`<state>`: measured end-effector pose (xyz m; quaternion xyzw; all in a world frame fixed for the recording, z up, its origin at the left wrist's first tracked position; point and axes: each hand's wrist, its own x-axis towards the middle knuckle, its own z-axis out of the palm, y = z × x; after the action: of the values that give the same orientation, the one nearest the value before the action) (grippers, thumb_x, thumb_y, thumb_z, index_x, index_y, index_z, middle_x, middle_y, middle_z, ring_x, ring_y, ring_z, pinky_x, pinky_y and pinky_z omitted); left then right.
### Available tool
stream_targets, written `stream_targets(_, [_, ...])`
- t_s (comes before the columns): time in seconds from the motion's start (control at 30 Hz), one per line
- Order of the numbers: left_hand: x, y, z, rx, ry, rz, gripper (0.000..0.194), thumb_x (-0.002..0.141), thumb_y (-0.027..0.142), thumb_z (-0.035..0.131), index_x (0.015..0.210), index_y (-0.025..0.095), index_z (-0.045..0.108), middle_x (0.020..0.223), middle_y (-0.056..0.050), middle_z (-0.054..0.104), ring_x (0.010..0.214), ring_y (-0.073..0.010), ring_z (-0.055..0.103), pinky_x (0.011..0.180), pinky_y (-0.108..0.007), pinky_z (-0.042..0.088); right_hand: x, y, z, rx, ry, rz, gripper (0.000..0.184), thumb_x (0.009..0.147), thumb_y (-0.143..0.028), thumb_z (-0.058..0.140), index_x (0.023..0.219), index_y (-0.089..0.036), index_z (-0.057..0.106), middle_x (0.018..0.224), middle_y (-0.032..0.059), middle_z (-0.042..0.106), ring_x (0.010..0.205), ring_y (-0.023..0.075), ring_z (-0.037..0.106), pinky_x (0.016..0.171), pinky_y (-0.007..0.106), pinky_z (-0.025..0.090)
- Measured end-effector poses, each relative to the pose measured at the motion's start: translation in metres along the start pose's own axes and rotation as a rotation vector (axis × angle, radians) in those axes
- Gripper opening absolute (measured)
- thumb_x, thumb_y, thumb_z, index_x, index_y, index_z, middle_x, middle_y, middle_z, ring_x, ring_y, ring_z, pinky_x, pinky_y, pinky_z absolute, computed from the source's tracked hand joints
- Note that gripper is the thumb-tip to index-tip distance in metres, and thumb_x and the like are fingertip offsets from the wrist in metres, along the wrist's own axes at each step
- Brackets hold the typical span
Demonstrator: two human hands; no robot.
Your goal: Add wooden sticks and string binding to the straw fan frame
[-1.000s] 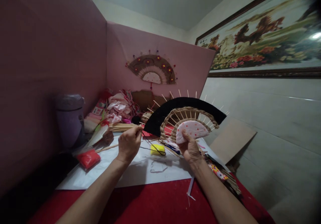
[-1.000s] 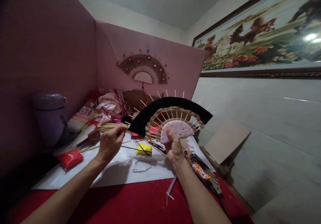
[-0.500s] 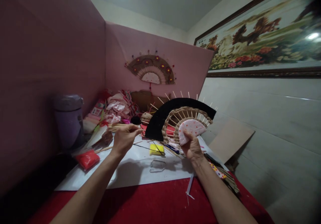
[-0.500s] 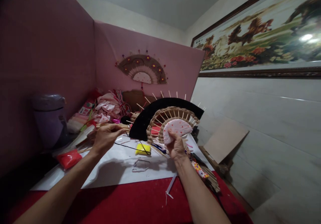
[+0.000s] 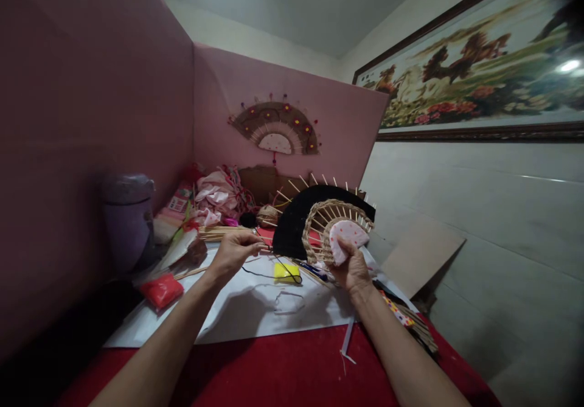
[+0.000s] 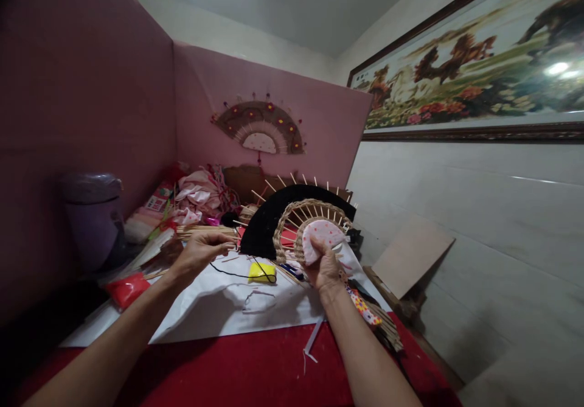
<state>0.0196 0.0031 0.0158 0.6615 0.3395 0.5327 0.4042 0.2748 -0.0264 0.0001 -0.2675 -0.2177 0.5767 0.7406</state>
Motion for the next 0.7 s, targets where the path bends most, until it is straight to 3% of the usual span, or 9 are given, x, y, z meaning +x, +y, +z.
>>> stream_targets(0.23, [0.002, -0.002, 0.006, 0.075, 0.052, 0.028, 0.025, 0.059, 0.032, 0.068, 0.049, 0.012, 0.056, 0.045, 0.004, 0.046, 0.045, -0.0064, 0.037, 0.044, -0.021, 0.025, -0.003, 0.001, 0.002, 0.000, -0.023, 0.051, 0.015, 0.061, -0.009, 0.061, 0.073, -0.016, 0.061, 0.063, -0.0003, 0.068, 0.048, 0.0138, 0.060, 0.038, 0.022, 0.047])
stream_targets(0.5, [-0.006, 0.004, -0.004, -0.259, -0.153, -0.322, 0.039, 0.063, 0.046, 0.066, 0.053, 0.015, 0.044, 0.045, 0.007, 0.035, 0.039, -0.0030, 0.020, 0.040, -0.021, 0.009, 0.001, 0.004, -0.002, -0.045, -0.037, 0.022, 0.018, 0.061, -0.009, 0.062, 0.078, -0.015, 0.062, 0.070, 0.0028, 0.070, 0.058, 0.0171, 0.064, 0.052, 0.028, 0.054])
stream_targets(0.7, [-0.003, 0.002, -0.002, -0.057, -0.040, -0.304, 0.036, 0.057, 0.046, 0.069, 0.054, 0.013, 0.055, 0.041, 0.008, 0.033, 0.037, -0.0033, 0.019, 0.040, -0.022, 0.010, 0.006, 0.008, -0.003, -0.079, 0.055, -0.025, 0.023, 0.060, -0.009, 0.064, 0.081, -0.015, 0.061, 0.068, 0.0019, 0.069, 0.055, 0.0169, 0.064, 0.051, 0.029, 0.055])
